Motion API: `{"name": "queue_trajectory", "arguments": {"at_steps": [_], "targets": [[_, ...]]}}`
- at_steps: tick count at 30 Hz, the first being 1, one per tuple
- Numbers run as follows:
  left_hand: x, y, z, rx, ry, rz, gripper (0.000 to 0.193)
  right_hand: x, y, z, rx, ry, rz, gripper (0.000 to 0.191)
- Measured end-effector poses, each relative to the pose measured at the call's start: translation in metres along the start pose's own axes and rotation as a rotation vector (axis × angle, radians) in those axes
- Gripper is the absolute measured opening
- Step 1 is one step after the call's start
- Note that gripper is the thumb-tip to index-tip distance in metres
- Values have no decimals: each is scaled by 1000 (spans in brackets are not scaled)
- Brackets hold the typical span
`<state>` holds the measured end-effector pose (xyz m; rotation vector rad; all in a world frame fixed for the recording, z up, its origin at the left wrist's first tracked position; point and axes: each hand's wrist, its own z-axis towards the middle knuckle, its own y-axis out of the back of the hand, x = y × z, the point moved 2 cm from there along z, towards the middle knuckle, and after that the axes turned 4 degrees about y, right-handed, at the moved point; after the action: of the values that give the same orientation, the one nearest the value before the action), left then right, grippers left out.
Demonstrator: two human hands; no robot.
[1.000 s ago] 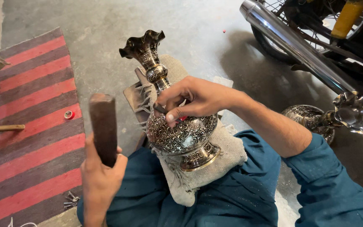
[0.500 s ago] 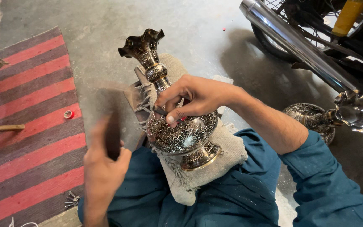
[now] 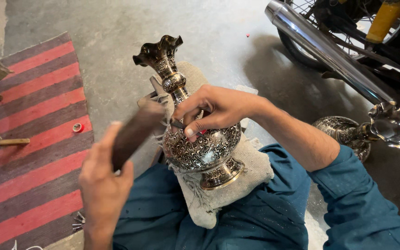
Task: The person sits on the floor with an ornate metal vase resting on a cloth pad and chisels decorative patterns into its surface, holding a chisel against the metal with one hand and striking it with a wooden mallet in the other. They periodically reposition the chisel and rotate the vase to work on different areas of the patterned body.
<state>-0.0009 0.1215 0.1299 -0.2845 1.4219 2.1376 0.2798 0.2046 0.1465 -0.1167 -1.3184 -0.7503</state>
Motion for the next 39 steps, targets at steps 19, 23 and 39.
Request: {"name": "queue_trajectory", "arguments": {"at_steps": [19, 23, 39], "targets": [[110, -120, -172, 479, 587, -721, 70, -93, 6, -132, -1090, 114, 533, 25], [94, -150, -222, 803, 690, -784, 97, -113, -25, -172, -1203, 49, 550, 24], [-106, -95, -74, 63, -747, -162, 36, -110, -132, -226, -1325, -528, 137, 18]]}}
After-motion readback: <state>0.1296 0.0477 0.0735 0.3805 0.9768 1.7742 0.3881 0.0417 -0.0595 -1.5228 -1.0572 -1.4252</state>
